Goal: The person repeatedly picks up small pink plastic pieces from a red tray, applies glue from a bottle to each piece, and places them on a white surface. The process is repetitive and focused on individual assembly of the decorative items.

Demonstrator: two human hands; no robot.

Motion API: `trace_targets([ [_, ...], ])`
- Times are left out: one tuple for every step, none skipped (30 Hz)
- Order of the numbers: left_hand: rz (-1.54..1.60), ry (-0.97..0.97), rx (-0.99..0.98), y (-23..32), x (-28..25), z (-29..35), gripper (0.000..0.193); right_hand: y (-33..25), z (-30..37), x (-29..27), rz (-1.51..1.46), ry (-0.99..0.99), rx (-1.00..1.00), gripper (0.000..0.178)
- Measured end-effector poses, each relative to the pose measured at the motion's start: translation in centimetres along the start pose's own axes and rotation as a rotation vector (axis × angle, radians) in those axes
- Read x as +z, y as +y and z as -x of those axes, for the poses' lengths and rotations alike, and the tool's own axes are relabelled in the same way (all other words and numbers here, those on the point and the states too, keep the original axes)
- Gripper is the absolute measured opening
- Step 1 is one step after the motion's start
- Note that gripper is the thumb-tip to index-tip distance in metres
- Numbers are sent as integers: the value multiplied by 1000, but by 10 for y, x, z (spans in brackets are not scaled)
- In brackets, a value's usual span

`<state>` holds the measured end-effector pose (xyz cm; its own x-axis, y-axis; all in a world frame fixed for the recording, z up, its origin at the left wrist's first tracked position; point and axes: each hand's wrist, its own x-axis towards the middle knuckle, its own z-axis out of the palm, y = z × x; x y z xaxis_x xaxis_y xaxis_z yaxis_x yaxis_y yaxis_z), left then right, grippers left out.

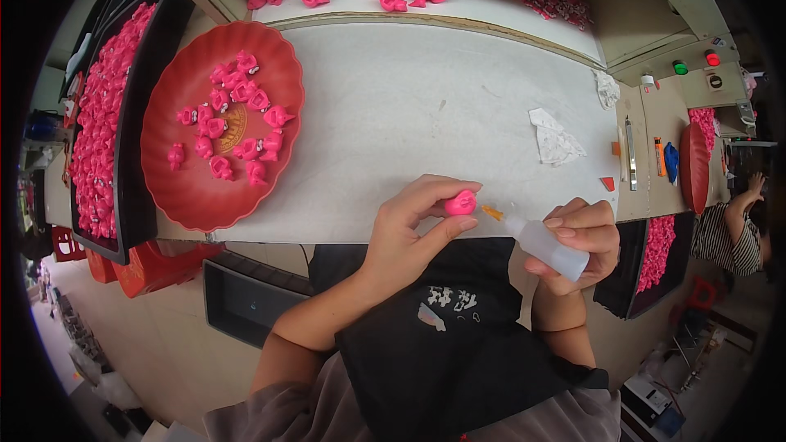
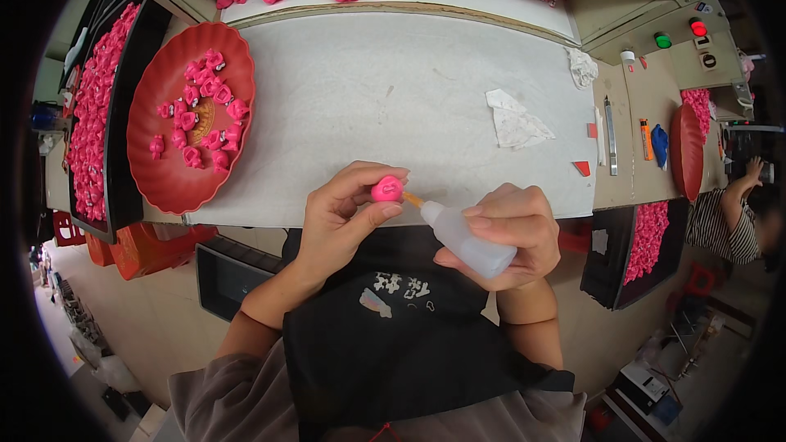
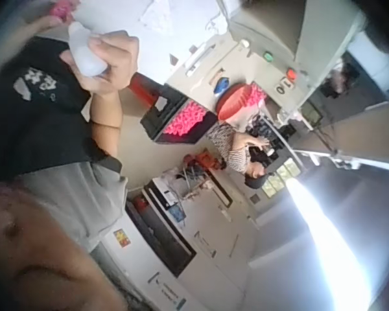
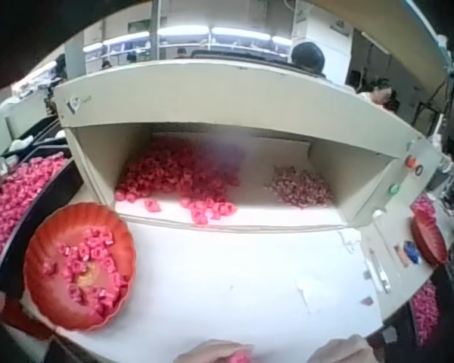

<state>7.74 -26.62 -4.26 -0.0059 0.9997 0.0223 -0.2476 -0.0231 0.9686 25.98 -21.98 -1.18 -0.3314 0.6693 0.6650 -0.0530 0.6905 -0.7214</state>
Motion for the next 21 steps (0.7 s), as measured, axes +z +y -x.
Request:
trace_targets([
  [-18,2,11,0,0,0,29,-1,0,0,12,-2,-2,44],
  [-61,11,46,0,0,0,29,-2,0,0,24,-4,-5,44],
  [-103,20,81,-1,0,-1,29,-4,0,0,36,-7,-7,44],
  [-145,30,116,-3,0,-1,29,-4,-1,-1,37,-16,-5,44],
  [-157,30,131,-4,0,-1,29,-5,-2,0,37,-25,-3,44],
  [-169,31,144,-5,0,-2,28,-6,-2,0,38,-34,-1,45],
  [-182,31,158,-5,0,-2,28,-6,-2,-1,22,-30,12,45],
  [-157,2,117,-4,0,-2,28,-5,-2,-1,5,-26,25,45],
  [-133,-26,75,-2,-1,-1,28,-5,-2,-1,-12,-22,38,45],
  [-108,-54,34,-1,-2,0,28,-4,-2,0,-27,-5,43,45],
  [-97,-55,30,-1,-2,0,28,-4,-1,1,-42,12,49,44],
  [-85,-57,26,-1,-1,0,28,-4,0,2,-57,29,55,44],
  [-73,-59,21,-2,-1,0,28,-4,0,2,-49,25,47,44],
  [-67,-61,15,-1,-1,0,28,-3,0,1,-42,22,39,44],
  [-61,-64,8,-1,-1,0,27,-3,0,1,-35,19,31,44],
  [-55,-67,2,0,-1,0,27,-3,0,2,-34,22,37,44],
  [-56,-68,1,0,-1,1,27,-3,0,3,-33,26,44,44],
  [-57,-69,2,0,-1,1,27,-3,0,4,-31,30,50,44],
  [-58,-71,3,0,-1,1,27,-3,0,4,-35,19,44,45],
  [-70,-78,5,1,-1,1,27,-3,0,3,-39,9,39,45],
  [-83,-82,5,1,-2,0,27,-2,0,3,-45,-2,34,45],
])
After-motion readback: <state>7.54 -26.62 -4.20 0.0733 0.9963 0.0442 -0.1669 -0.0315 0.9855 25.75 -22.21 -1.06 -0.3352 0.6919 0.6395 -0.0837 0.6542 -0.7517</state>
